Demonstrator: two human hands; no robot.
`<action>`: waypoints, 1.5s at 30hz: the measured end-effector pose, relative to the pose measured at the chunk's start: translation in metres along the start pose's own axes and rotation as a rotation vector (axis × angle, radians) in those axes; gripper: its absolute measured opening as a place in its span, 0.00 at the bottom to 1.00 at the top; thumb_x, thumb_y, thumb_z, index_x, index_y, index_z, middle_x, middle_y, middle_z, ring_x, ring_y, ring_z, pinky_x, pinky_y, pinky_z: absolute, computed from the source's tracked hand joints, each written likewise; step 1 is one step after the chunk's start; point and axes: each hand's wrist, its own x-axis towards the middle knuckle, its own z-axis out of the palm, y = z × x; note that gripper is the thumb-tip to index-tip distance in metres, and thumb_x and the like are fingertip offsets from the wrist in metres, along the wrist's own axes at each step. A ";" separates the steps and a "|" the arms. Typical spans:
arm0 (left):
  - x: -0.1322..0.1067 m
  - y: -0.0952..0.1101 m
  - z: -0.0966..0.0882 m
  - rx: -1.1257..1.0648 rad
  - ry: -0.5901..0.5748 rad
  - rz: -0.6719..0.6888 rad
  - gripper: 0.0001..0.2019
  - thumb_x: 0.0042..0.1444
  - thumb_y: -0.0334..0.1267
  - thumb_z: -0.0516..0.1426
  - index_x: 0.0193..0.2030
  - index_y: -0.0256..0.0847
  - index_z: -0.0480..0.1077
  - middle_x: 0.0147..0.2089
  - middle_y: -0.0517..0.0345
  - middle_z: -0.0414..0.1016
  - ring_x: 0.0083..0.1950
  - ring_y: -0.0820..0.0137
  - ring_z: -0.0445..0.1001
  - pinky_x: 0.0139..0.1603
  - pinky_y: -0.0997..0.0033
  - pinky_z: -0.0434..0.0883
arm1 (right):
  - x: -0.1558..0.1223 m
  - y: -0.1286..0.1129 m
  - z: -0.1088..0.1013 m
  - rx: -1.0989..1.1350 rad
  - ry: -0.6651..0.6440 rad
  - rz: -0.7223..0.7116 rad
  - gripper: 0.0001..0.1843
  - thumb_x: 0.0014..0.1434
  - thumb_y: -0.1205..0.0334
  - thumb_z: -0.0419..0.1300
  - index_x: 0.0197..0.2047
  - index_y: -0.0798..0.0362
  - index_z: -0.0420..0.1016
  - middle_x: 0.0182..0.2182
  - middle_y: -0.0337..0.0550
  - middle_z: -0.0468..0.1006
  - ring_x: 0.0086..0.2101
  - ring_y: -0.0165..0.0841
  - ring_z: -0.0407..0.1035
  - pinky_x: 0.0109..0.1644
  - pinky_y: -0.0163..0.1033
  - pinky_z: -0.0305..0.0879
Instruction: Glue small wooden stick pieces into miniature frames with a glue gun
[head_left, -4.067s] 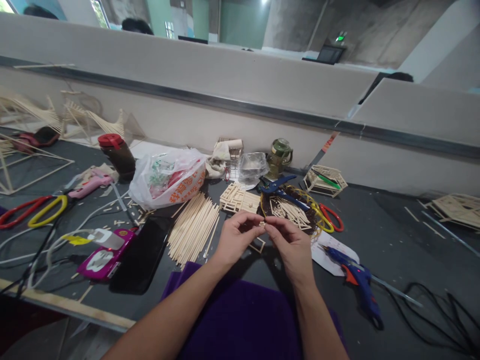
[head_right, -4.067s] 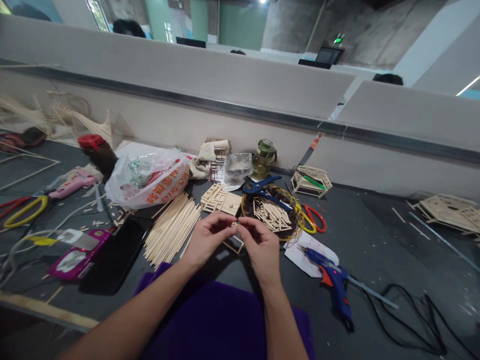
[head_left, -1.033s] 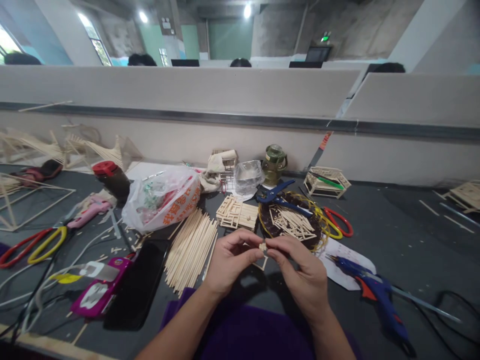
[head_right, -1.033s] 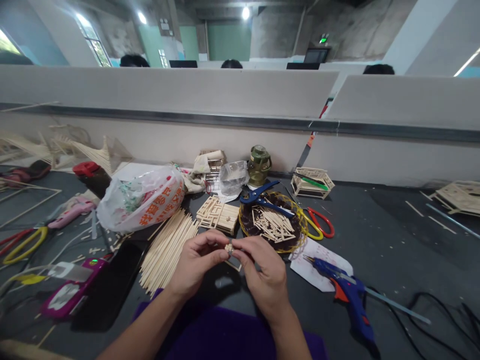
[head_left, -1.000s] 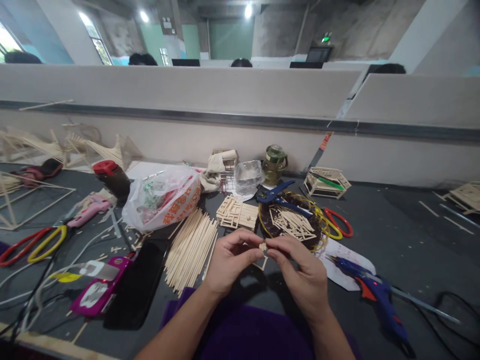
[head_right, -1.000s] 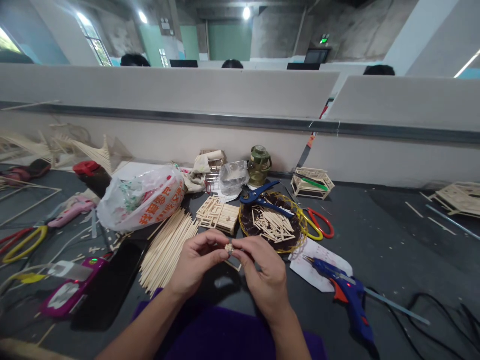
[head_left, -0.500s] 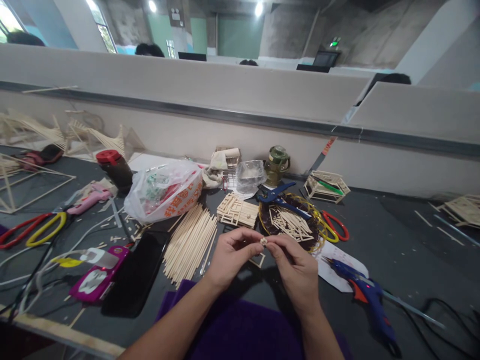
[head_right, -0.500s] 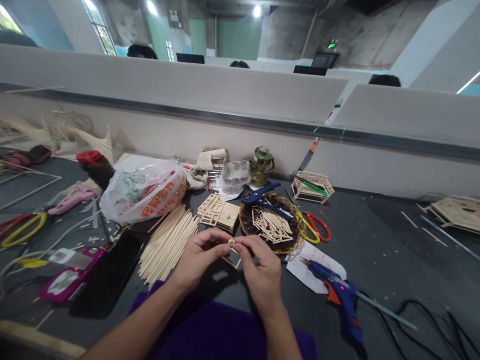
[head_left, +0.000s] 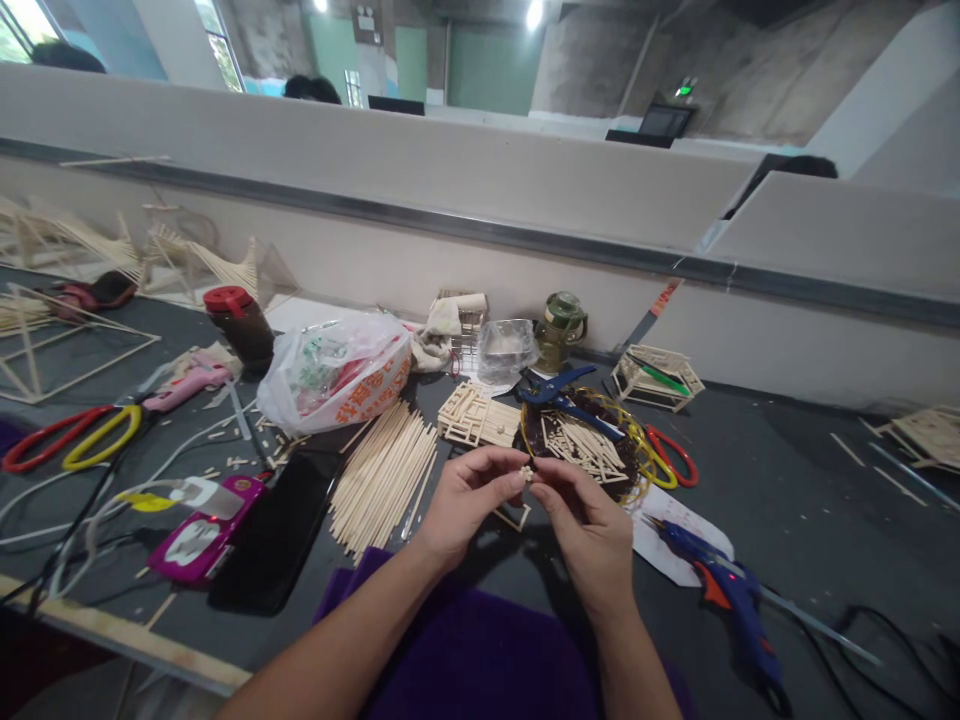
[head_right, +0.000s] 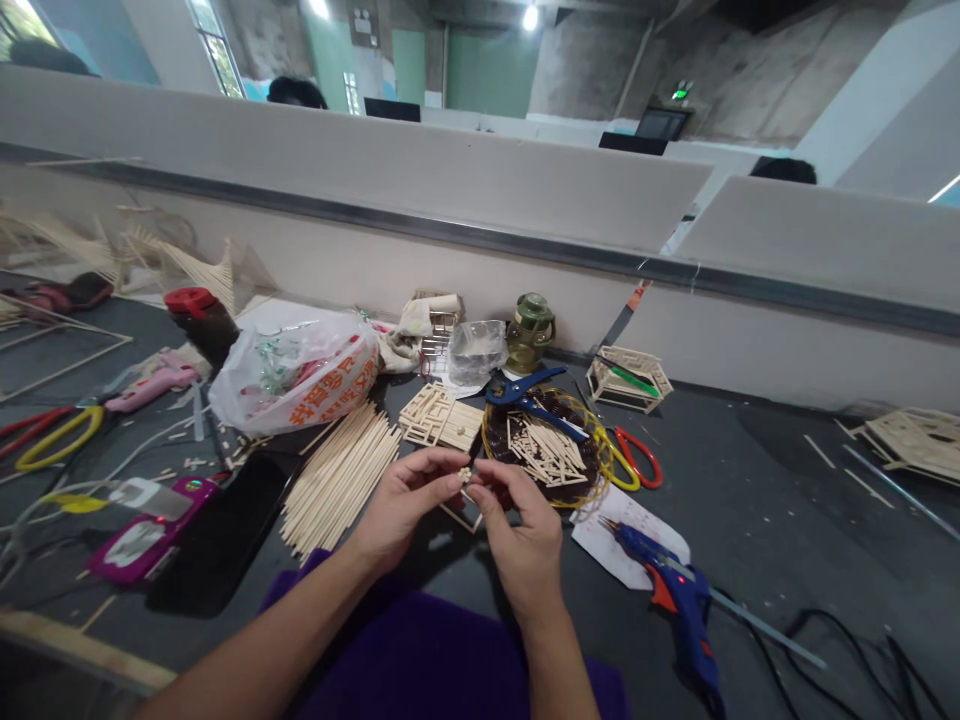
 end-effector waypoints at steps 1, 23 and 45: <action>0.000 0.000 0.000 0.000 -0.003 0.003 0.11 0.50 0.38 0.65 0.41 0.38 0.77 0.37 0.54 0.78 0.35 0.73 0.73 0.38 0.74 0.70 | 0.000 0.000 0.000 0.000 0.004 0.001 0.12 0.59 0.64 0.61 0.47 0.46 0.75 0.40 0.39 0.78 0.38 0.32 0.72 0.41 0.36 0.68; 0.001 0.002 0.001 0.014 0.035 -0.003 0.12 0.44 0.39 0.68 0.35 0.37 0.75 0.31 0.59 0.74 0.31 0.76 0.70 0.34 0.76 0.69 | 0.002 -0.004 -0.002 0.012 0.039 0.031 0.08 0.60 0.61 0.59 0.41 0.50 0.78 0.40 0.43 0.77 0.41 0.35 0.71 0.45 0.40 0.66; 0.008 -0.006 -0.009 0.271 0.046 0.037 0.09 0.49 0.39 0.63 0.37 0.37 0.77 0.33 0.55 0.77 0.32 0.72 0.71 0.35 0.73 0.66 | 0.007 0.006 -0.010 0.049 0.095 0.256 0.13 0.55 0.53 0.63 0.38 0.54 0.78 0.27 0.40 0.77 0.23 0.28 0.64 0.26 0.33 0.61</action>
